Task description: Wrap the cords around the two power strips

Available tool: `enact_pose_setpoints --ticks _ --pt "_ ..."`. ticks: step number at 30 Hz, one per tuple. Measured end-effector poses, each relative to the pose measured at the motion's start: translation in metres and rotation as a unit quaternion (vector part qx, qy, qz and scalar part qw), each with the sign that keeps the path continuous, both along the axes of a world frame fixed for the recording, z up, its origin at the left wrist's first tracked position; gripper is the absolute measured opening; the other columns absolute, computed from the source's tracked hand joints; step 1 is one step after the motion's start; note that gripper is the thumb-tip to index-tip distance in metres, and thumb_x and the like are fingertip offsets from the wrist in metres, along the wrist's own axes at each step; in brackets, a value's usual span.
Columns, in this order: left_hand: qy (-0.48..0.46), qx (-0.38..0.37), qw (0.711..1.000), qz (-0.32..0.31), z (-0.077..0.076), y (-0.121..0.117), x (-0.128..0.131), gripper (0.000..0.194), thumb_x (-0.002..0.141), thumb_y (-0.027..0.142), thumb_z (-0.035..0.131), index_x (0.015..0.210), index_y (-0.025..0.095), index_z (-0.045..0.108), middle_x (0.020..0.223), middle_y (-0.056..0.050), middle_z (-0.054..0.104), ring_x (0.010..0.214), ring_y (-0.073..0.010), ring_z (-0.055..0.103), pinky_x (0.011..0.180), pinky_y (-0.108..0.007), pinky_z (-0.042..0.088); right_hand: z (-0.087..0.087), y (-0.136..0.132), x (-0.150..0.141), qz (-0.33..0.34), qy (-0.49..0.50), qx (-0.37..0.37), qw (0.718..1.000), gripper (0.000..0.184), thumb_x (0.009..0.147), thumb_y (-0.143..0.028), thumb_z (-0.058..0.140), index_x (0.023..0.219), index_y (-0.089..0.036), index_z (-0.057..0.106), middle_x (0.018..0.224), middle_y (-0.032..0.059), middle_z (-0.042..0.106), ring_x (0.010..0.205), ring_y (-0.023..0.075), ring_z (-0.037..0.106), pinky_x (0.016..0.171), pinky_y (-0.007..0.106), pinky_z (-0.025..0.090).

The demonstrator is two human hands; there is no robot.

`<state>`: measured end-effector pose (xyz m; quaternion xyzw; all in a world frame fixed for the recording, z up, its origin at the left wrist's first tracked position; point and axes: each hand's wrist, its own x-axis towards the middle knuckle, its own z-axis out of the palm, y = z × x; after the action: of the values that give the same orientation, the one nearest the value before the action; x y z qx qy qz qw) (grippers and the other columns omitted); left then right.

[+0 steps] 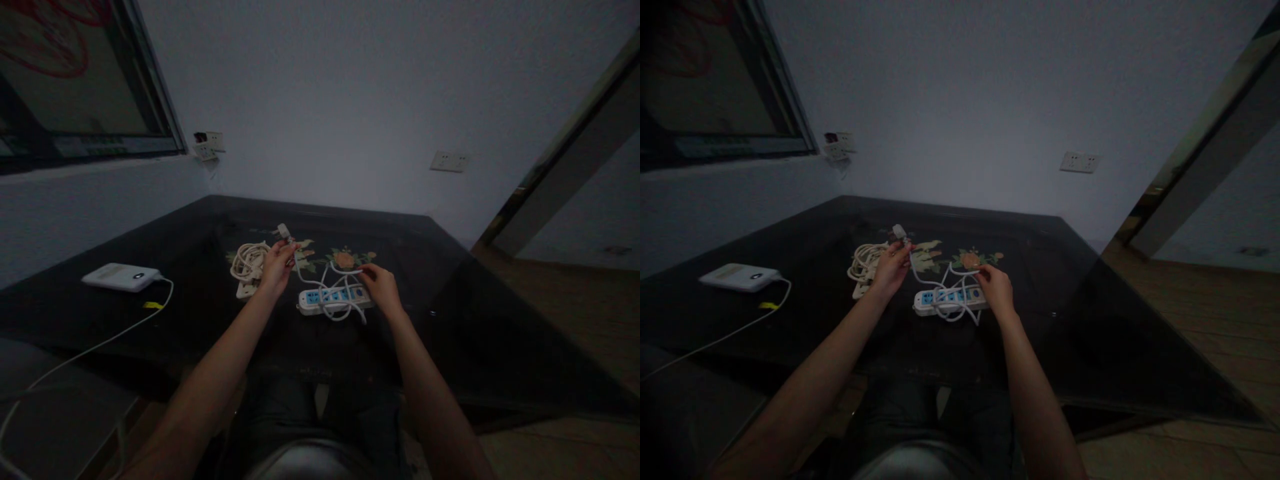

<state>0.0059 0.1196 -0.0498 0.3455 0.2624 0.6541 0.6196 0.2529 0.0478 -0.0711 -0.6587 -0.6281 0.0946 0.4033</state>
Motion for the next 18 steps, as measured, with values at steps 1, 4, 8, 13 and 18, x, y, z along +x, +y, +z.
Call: enact_pose_setpoints --ticks 1,4,8,13,18 --pt "-0.017 0.001 1.0 -0.006 0.001 0.0 0.0 0.022 0.066 0.015 0.075 0.084 0.015 0.061 0.073 0.0 0.068 0.052 -0.0036 0.055 0.046 -0.012 0.037 0.0 0.0 0.0 -0.007 -0.002 -0.001 1.0 0.018 0.081 -0.027 0.058 0.094 -0.022 0.069 0.088 0.0048 0.072 0.081 0.019 0.066 0.073 0.028 0.048" --pt "-0.077 -0.015 0.997 -0.018 0.005 -0.001 0.0 0.012 0.071 0.012 0.07 0.076 0.014 0.06 0.069 0.001 0.067 0.055 -0.0047 0.057 0.055 -0.015 0.046 0.0 0.0 0.0 -0.011 -0.006 -0.01 1.0 0.018 0.081 -0.026 0.058 0.094 -0.022 0.069 0.088 0.0046 0.072 0.082 0.0188 0.066 0.072 0.027 0.048" --pt "-0.133 -0.036 0.99 -0.036 0.01 -0.004 0.001 0.008 0.078 0.009 0.063 0.071 0.014 0.061 0.069 0.0 0.066 0.059 -0.0051 0.059 0.068 -0.018 0.051 -0.002 0.001 0.002 -0.01 -0.014 -0.018 1.0 0.018 0.08 -0.026 0.058 0.094 -0.023 0.069 0.087 0.0048 0.072 0.081 0.019 0.066 0.071 0.027 0.048" --pt "-0.114 0.009 0.991 -0.067 0.011 -0.01 0.002 0.013 0.082 0.014 0.059 0.092 0.017 0.066 0.086 -0.003 0.07 0.076 -0.0098 0.065 0.083 -0.025 0.052 -0.008 0.003 0.003 0.006 -0.023 -0.025 0.999 0.021 0.08 -0.026 0.058 0.098 -0.022 0.068 0.087 0.0052 0.071 0.08 0.019 0.065 0.072 0.028 0.048" --pt "-0.095 0.045 0.989 -0.101 0.01 -0.011 0.002 0.022 0.082 0.02 0.058 0.104 0.019 0.062 0.096 -0.006 0.071 0.087 -0.0131 0.065 0.091 -0.031 0.048 -0.005 0.002 0.002 0.031 -0.017 0.034 0.999 0.031 0.076 -0.013 0.052 0.104 -0.019 0.064 0.098 0.0082 0.067 0.086 0.0195 0.063 0.082 0.034 0.048"
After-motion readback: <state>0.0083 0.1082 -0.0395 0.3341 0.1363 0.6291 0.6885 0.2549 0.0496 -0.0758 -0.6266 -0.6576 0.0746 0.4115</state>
